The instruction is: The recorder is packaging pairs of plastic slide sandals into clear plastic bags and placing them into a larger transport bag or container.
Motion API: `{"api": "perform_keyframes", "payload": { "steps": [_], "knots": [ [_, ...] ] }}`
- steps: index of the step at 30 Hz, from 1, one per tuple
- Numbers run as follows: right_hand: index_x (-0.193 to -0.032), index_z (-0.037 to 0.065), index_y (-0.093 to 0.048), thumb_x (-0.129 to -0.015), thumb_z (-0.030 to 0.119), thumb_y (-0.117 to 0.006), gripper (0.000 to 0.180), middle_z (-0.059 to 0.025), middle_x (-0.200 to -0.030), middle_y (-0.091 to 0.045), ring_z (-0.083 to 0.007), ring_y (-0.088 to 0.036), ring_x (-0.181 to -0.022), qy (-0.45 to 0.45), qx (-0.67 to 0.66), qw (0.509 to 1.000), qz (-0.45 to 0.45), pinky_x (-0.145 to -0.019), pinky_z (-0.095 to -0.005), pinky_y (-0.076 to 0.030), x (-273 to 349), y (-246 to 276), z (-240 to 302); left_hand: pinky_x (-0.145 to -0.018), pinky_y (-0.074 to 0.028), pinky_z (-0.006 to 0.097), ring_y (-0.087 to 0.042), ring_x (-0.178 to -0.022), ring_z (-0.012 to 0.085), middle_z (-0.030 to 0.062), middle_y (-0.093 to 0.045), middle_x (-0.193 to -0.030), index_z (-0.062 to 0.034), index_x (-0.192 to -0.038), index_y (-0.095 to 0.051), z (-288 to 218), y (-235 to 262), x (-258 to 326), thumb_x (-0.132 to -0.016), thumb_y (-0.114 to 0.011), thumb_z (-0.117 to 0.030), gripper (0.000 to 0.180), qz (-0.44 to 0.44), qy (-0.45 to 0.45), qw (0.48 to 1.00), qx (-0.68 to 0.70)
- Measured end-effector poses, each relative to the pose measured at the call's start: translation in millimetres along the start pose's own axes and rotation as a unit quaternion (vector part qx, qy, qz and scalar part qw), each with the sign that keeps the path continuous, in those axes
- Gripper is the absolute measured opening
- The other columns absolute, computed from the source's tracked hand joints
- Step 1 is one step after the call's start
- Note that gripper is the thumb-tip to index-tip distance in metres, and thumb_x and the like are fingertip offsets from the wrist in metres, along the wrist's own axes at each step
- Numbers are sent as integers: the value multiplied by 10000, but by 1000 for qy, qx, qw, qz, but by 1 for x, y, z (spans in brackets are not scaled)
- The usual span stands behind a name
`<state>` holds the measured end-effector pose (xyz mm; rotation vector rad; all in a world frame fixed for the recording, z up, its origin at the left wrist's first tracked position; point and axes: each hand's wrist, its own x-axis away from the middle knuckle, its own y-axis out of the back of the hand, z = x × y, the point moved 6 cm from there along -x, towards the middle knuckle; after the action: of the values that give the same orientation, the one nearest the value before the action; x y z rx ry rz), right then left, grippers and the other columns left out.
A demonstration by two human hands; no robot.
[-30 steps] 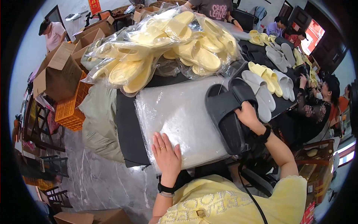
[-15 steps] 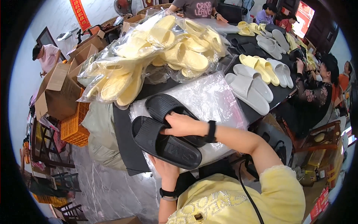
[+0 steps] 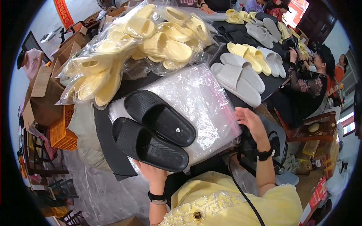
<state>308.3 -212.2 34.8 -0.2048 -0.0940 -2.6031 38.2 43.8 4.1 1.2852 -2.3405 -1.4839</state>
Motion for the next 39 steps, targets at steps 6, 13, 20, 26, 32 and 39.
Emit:
{"api": "perform_keyframes", "payload": {
  "steps": [6,13,20,26,32,39],
  "knots": [
    [-971,-25,-626,-897,136,-529,202,-35,-845,-626,-107,-576,-807,65,122,989,49,-777,-250,-450,29,-35,36,-1101,-95,425,-254,-1298,363,150,-411,-1351,5,-1299,-397,-9,0,-1,-818,-551,-332,607,11,2,1000,-11],
    [-979,-1,-580,-933,263,-495,282,-56,-844,-598,-153,-590,-732,-48,-181,978,92,-665,-285,-485,19,-45,15,-1073,-172,405,-310,-1273,331,186,-363,-1361,1,-1361,-279,-5,0,5,-769,-632,-350,773,-13,-31,997,-67],
    [-1038,11,-577,-908,231,-557,256,-26,-827,-598,-88,-557,-597,-68,37,994,74,-467,-221,-441,7,-44,-11,-1079,-173,410,-298,-1280,343,192,-356,-1362,9,-1366,-275,-4,1,2,-786,-619,-335,757,-10,19,1000,-10],
    [-934,1,-622,-866,159,-613,173,20,-733,-584,-49,-515,-654,-37,75,988,133,-578,-203,-419,3,-40,-14,-1084,-168,407,-289,-1288,340,187,-343,-1380,7,-1359,-301,-9,-1,2,-808,-598,-312,703,7,0,999,-35],
    [-959,-12,-606,-867,121,-598,162,18,-805,-599,-41,-507,-705,-36,73,986,143,-615,-214,-419,7,-48,0,-1091,-128,462,-266,-1291,376,158,-387,-1366,-36,-1339,-365,-6,-3,1,-803,-569,-380,669,7,-10,999,-46],
    [-885,14,-551,-871,54,-540,44,-23,-757,-538,-82,-485,-645,173,193,936,-237,-591,-225,-409,16,-29,32,-1087,-143,436,-258,-1285,363,153,-399,-1351,-5,-1322,-369,3,4,-1,-837,-531,-328,605,0,27,999,20]
  ]
}}
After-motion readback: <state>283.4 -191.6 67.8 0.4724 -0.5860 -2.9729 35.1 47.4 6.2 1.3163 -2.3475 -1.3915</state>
